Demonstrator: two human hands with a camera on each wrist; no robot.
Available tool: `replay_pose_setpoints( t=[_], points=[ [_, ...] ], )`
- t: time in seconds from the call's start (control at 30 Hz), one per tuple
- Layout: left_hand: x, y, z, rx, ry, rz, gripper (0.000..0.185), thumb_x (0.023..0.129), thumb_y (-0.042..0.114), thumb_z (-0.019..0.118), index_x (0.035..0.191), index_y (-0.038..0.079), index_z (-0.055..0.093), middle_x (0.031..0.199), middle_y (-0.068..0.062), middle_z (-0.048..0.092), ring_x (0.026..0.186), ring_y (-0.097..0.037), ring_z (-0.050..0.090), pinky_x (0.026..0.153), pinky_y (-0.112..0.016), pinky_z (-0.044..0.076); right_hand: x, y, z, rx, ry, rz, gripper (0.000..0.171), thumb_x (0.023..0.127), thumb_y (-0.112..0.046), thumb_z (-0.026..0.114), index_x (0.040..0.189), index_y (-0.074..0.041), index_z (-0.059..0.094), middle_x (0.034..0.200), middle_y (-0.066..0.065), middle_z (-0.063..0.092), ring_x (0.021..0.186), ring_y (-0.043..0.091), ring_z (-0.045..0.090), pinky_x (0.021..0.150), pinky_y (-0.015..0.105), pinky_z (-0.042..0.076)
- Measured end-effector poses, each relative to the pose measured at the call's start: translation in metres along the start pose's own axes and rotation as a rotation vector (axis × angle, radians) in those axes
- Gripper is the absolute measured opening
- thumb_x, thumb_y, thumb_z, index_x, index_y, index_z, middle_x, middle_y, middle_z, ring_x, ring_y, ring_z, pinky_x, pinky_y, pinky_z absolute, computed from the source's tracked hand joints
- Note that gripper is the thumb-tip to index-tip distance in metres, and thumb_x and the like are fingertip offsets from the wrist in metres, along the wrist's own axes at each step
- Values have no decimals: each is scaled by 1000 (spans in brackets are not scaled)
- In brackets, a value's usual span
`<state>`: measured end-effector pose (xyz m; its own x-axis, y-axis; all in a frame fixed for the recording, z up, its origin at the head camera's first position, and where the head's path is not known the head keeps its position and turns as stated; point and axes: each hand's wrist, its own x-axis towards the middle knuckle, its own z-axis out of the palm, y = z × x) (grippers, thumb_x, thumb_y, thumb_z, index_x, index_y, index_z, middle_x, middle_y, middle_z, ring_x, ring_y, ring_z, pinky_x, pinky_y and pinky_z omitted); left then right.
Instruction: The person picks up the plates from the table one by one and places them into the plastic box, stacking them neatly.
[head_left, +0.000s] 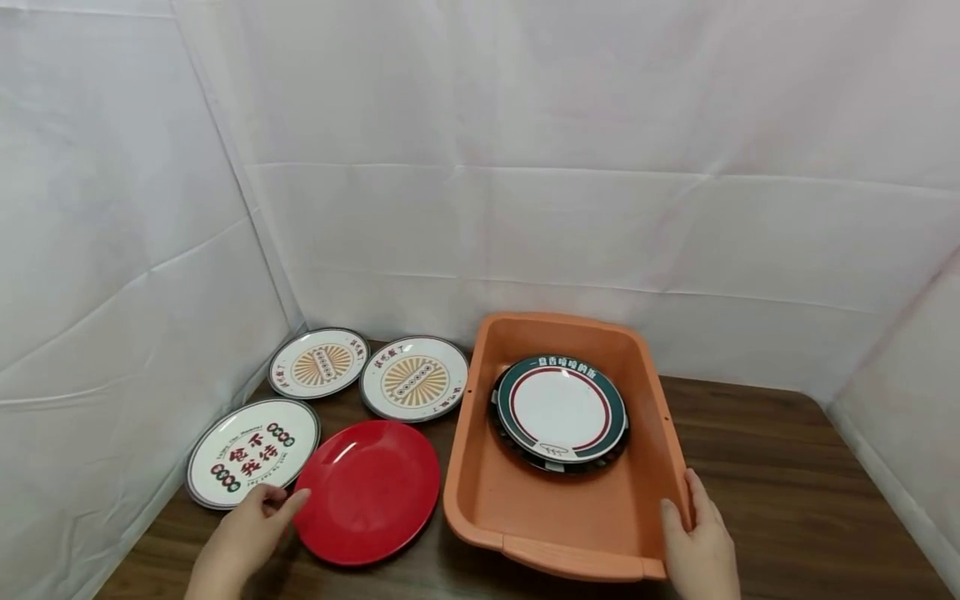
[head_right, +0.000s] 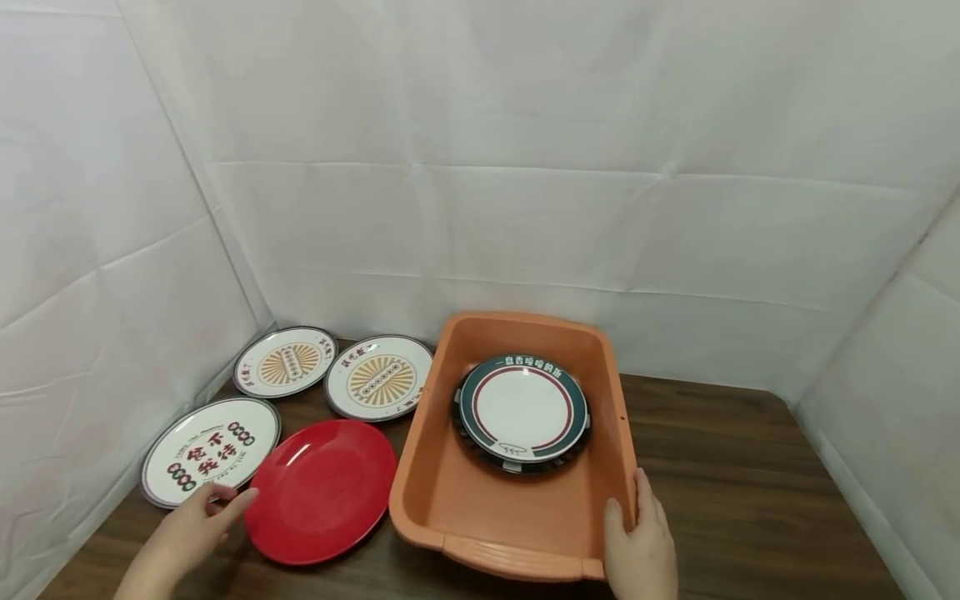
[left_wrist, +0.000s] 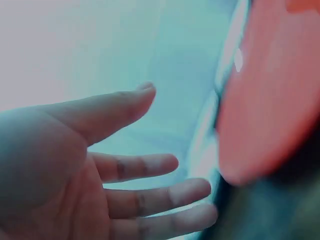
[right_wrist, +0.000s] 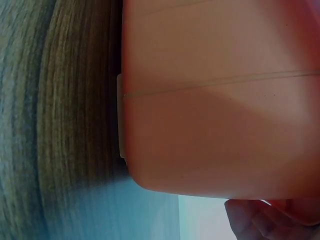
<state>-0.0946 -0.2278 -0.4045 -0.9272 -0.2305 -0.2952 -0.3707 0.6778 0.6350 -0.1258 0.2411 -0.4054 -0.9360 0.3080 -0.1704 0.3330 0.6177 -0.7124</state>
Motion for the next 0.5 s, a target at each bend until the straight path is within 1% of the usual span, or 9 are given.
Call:
replay_pose_setpoints(
  t=[0.03,0.07,0.17,0.23,0.3,0.37,0.47,0.5],
  points=[
    [4,-9,-1,-54,-31,-41,75,88,60,47,115,-10,43,83,-9,58,71,-19,57,61,-38,48,0,0,0,-4,5,1,67,97,-39,39,149,-9,9,142,32,20,126,49,25,99,60,25],
    [8,-17,1,-112,-47,-68,75,88,59,47,115,-12,42,82,-8,59,69,-18,58,60,-38,49,-1,0,0,-6,11,1,67,96,-39,39,149,-9,10,142,32,21,126,49,26,99,60,25],
    [14,-29,13,-327,-69,-140,75,90,56,45,120,-13,38,77,-7,61,62,-20,62,54,-34,50,-2,0,0,-10,15,1,67,96,-39,39,149,-9,10,142,32,21,126,49,25,99,60,25],
    [16,-33,21,-449,-66,-146,71,93,51,44,123,-13,36,74,-6,61,58,-21,64,51,-31,50,-3,-1,1,-13,19,0,67,96,-39,40,149,-10,10,142,31,22,126,48,25,99,60,25],
    [18,-34,27,-536,-62,-151,68,94,46,44,127,-13,34,72,-6,62,57,-22,64,49,-30,50,-3,-2,1,-15,15,2,68,96,-40,39,149,-10,10,143,31,21,127,48,25,99,60,24],
    [21,-36,32,-558,-64,-149,66,95,43,45,128,-13,31,68,-6,61,54,-23,64,48,-29,51,-4,-2,1,-16,16,4,67,96,-40,40,149,-11,10,143,31,21,127,48,25,100,60,24],
    [25,-35,37,-524,-66,-134,63,95,39,48,126,-13,29,61,-9,59,48,-21,61,45,-29,50,-4,-2,0,-18,22,0,66,96,-41,38,149,-11,11,143,31,22,127,48,25,99,60,24],
    [26,-34,39,-511,-68,-126,65,95,40,49,125,-13,29,59,-9,58,46,-20,60,45,-29,50,-4,-2,0,-19,24,0,66,96,-41,38,149,-11,11,142,31,22,126,48,26,99,60,25]
  ],
)
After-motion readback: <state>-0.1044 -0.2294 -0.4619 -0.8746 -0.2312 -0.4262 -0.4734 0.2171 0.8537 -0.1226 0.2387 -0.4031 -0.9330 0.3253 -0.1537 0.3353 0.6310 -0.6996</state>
